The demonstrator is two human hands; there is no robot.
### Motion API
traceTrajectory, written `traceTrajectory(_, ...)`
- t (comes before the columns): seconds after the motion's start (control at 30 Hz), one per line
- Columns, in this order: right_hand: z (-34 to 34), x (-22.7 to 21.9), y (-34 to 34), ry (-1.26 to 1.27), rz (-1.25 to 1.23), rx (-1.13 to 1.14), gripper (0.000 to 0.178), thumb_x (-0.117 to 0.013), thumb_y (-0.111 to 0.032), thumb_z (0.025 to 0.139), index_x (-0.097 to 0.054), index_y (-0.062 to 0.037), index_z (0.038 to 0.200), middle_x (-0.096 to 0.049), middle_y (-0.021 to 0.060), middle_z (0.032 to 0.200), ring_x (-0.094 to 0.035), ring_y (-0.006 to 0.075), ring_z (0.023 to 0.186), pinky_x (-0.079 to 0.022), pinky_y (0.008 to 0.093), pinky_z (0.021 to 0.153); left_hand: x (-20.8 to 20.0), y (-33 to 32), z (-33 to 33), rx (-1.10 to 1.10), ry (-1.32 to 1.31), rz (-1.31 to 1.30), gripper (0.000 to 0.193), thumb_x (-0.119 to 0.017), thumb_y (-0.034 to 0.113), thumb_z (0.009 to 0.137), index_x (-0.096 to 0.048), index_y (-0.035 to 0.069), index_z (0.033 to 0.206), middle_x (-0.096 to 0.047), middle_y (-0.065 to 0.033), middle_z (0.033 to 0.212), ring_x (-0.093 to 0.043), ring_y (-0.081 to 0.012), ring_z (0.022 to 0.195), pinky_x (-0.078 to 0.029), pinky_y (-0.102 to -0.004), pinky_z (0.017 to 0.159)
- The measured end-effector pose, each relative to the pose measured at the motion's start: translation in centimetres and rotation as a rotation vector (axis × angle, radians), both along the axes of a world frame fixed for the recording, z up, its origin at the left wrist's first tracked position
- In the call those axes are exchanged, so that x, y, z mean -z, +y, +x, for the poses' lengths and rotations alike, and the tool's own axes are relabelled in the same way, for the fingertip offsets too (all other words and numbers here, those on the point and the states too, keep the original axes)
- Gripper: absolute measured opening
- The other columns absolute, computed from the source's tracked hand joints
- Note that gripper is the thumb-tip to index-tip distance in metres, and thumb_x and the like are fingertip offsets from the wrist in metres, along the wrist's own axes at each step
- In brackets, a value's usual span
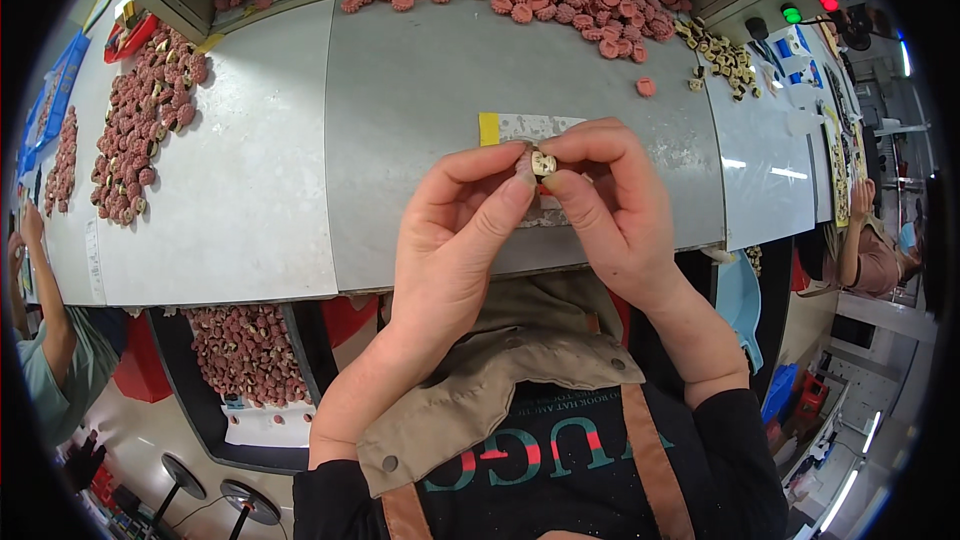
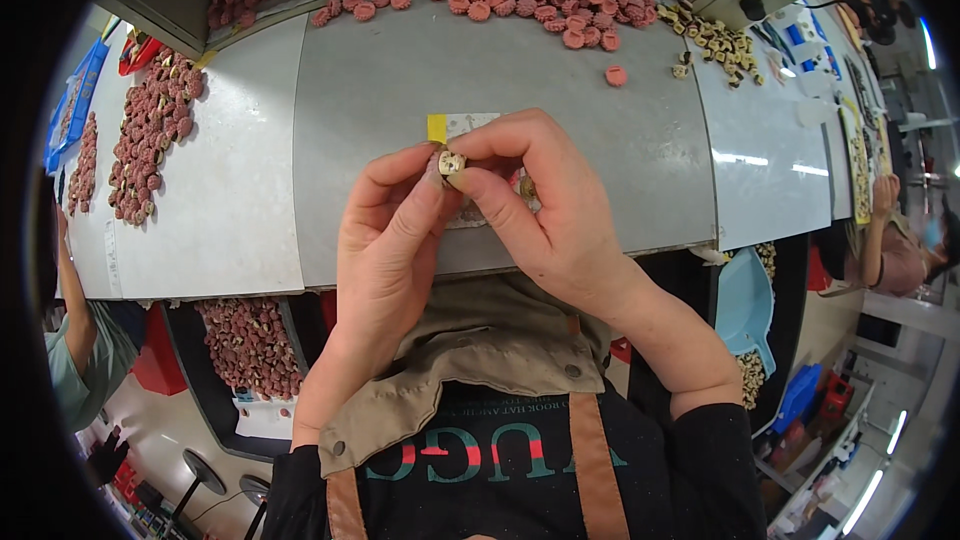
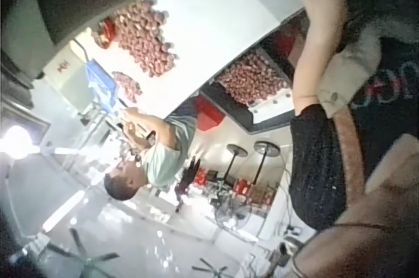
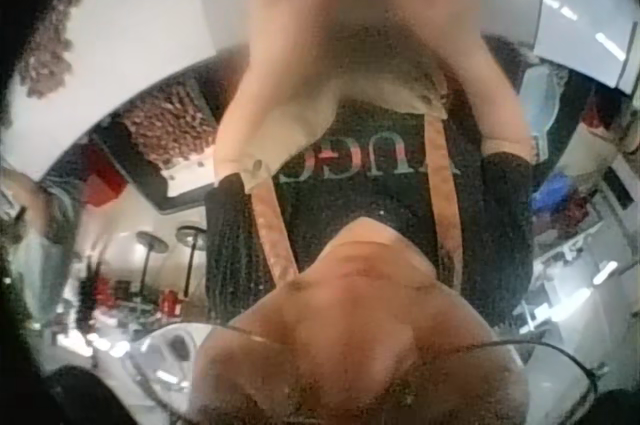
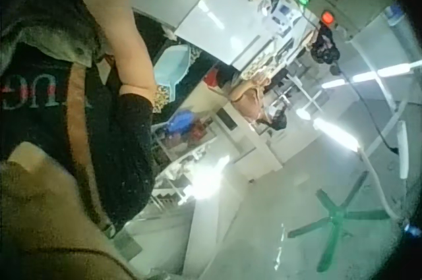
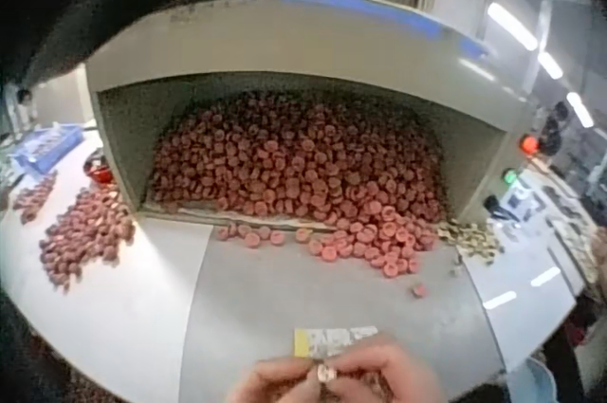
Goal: The person trims the nozzle of a squeeze bottle with pliers, dispenses glue into a cap, and assembles toy figurines by dipping small figure pieces into the glue and pressing them into outer shell parts by hand.
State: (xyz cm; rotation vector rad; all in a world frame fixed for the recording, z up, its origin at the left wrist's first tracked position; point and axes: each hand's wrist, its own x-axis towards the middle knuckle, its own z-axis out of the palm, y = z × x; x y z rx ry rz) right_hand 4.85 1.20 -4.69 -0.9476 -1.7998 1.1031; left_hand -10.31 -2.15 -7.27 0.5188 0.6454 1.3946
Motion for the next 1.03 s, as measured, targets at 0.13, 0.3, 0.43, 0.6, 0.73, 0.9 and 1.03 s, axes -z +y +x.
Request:
traceTrajectory(0.13, 0.1, 0.1, 0.4, -0.229, 0.459, 0.019, 0.017, -0.056, -0.006, 0.092, -0.051, -0.0001, 0.107, -0.052, 0.0074, 0.103, -0.052, 0.0135, 0.091, -0.044, 0.0245, 0.08, -0.3, 0.3, -0.2, 0.087, -0.114, -0.088, 0.029, -0.06, 0.009, 0.091, -0.053, 0.002, 0.118, -0.06, -0.0075, 0.111, -0.057, -0.0135, 0.101, -0.046, -0.0284, 0.092)
traceTrajectory(0.3, -0.3, -0.4, -0.2, 0.001, 0.042, 0.039, 0.018, -0.057, -0.006, 0.091, -0.051, -0.0005, 0.107, -0.052, 0.0081, 0.103, -0.053, 0.015, 0.089, -0.044, 0.0265, 0.079, -0.5, 0.7, -0.7, 0.135, -0.154, -0.078, 0.028, -0.059, 0.01, 0.092, -0.054, 0.002, 0.118, -0.059, -0.0076, 0.112, -0.057, -0.0144, 0.102, -0.046, -0.0286, 0.093)
traceTrajectory(0.43, 0.1, -0.5, -0.1, -0.082, 0.082, 0.033, 0.017, -0.057, -0.006, 0.09, -0.052, -0.0004, 0.106, -0.053, 0.0078, 0.102, -0.053, 0.0152, 0.088, -0.044, 0.0271, 0.078, -0.4, 0.7, -0.7, 0.132, -0.129, -0.103, 0.028, -0.059, 0.011, 0.091, -0.054, 0.001, 0.117, -0.06, -0.0078, 0.112, -0.057, -0.0139, 0.102, -0.047, -0.0276, 0.091)
traceTrajectory(0.6, 0.0, -1.2, 0.4, -0.273, 0.386, 0.048, 0.014, -0.057, -0.007, 0.091, -0.054, 0.0001, 0.103, -0.054, 0.0068, 0.098, -0.054, 0.0133, 0.087, -0.044, 0.0252, 0.078, -0.8, 0.6, -0.8, 0.166, -0.113, -0.121, 0.027, -0.06, 0.011, 0.091, -0.055, 0.001, 0.116, -0.061, -0.0077, 0.109, -0.058, -0.0131, 0.099, -0.048, -0.0266, 0.089)
traceTrajectory(0.73, -0.2, -2.0, 0.1, -0.157, 0.043, 0.052, 0.016, -0.059, -0.006, 0.089, -0.055, -0.0006, 0.103, -0.055, 0.0079, 0.097, -0.055, 0.0151, 0.083, -0.044, 0.0261, 0.076, -0.4, 0.1, -0.1, 0.015, 0.029, -0.026, 0.025, -0.06, 0.01, 0.091, -0.056, 0.0, 0.114, -0.061, -0.0074, 0.109, -0.058, -0.0119, 0.099, -0.047, -0.0259, 0.089)
traceTrajectory(0.9, -0.4, -1.7, -0.2, -0.225, 0.214, 0.06, 0.014, -0.058, -0.008, 0.09, -0.055, -0.001, 0.102, -0.055, 0.0075, 0.098, -0.056, 0.0195, 0.083, -0.045, 0.0261, 0.076, 0.5, -0.2, 0.5, -0.057, 0.065, 0.083, 0.028, -0.06, 0.008, 0.091, -0.055, 0.0, 0.118, -0.061, -0.0076, 0.11, -0.058, -0.012, 0.099, -0.048, -0.0265, 0.089)
traceTrajectory(1.03, 0.5, -1.4, 0.3, -0.388, 0.513, 0.003, 0.018, -0.057, -0.013, 0.092, -0.053, -0.003, 0.106, -0.056, 0.0062, 0.1, -0.056, 0.0227, 0.084, -0.046, 0.0289, 0.08, 0.5, -0.1, 0.3, 0.0, 0.032, 0.094, 0.032, -0.059, 0.008, 0.091, -0.054, 0.001, 0.122, -0.061, -0.0076, 0.111, -0.057, -0.0131, 0.103, -0.047, -0.0257, 0.089)
